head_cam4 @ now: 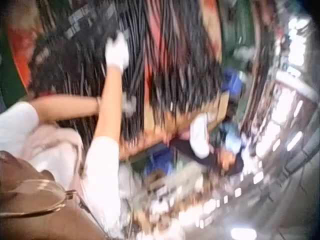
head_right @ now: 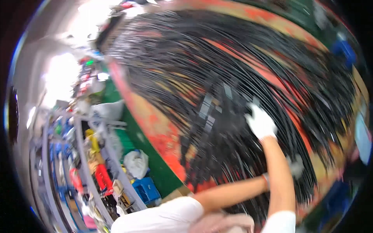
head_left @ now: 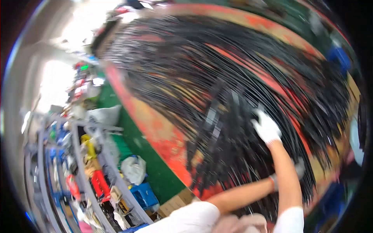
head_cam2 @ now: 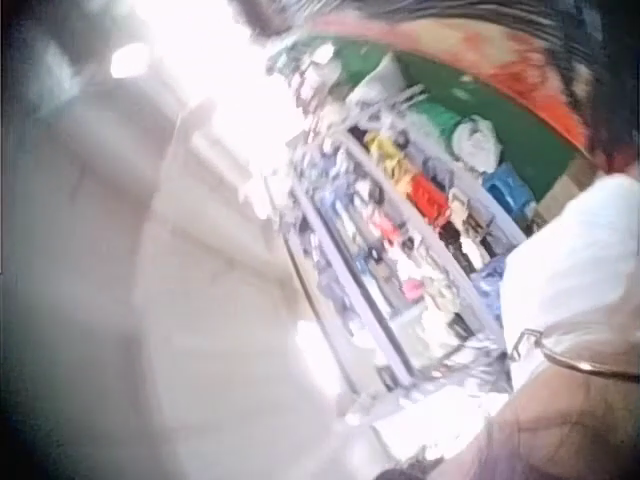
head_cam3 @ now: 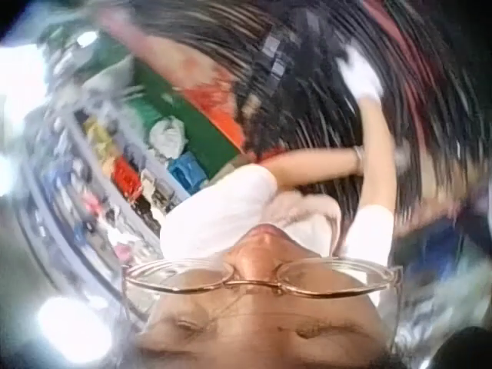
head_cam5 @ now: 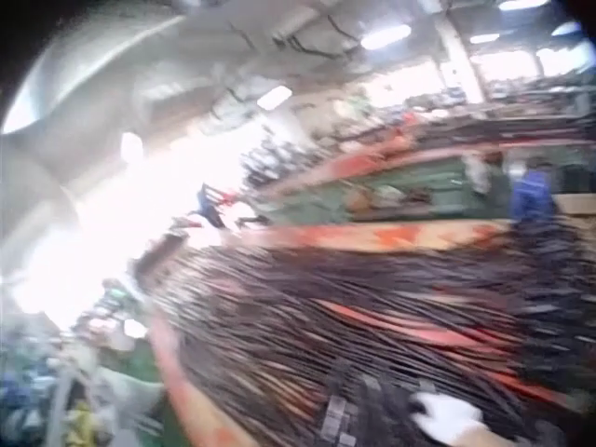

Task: The person sorts and organizes bundles of black electrical cables with connectors by hand on a workbench.

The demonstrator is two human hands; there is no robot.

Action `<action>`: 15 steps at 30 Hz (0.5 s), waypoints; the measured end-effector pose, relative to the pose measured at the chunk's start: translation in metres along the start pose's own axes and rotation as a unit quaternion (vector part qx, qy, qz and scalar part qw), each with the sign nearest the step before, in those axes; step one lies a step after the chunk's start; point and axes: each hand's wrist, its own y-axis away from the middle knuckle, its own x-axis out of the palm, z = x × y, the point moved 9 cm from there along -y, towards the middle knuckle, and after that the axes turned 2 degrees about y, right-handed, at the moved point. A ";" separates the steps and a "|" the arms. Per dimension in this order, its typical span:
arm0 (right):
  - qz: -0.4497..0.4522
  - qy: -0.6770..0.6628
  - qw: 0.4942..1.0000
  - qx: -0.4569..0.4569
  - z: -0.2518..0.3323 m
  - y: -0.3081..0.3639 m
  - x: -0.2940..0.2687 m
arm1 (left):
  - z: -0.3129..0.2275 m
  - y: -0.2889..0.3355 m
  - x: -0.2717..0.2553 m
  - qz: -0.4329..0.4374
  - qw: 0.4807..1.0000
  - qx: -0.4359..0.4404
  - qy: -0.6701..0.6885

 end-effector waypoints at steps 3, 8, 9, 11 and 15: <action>-0.050 -0.144 0.988 0.017 0.060 0.000 0.023 | -0.019 0.026 -0.057 0.090 0.995 0.028 0.045; -0.206 -0.380 0.900 -0.057 0.016 0.018 -0.065 | -0.040 -0.025 0.017 0.087 0.989 0.077 0.085; -0.348 -0.160 0.916 -0.116 -0.013 0.031 -0.096 | -0.008 -0.019 -0.020 -0.293 0.954 -0.055 0.039; -0.125 -0.144 0.976 -0.108 -0.001 0.042 -0.095 | -0.007 -0.028 -0.019 -0.239 0.970 -0.023 -0.043; 0.146 0.167 0.973 -0.065 0.046 0.079 -0.022 | -0.030 -0.033 -0.070 0.016 0.991 0.130 -0.034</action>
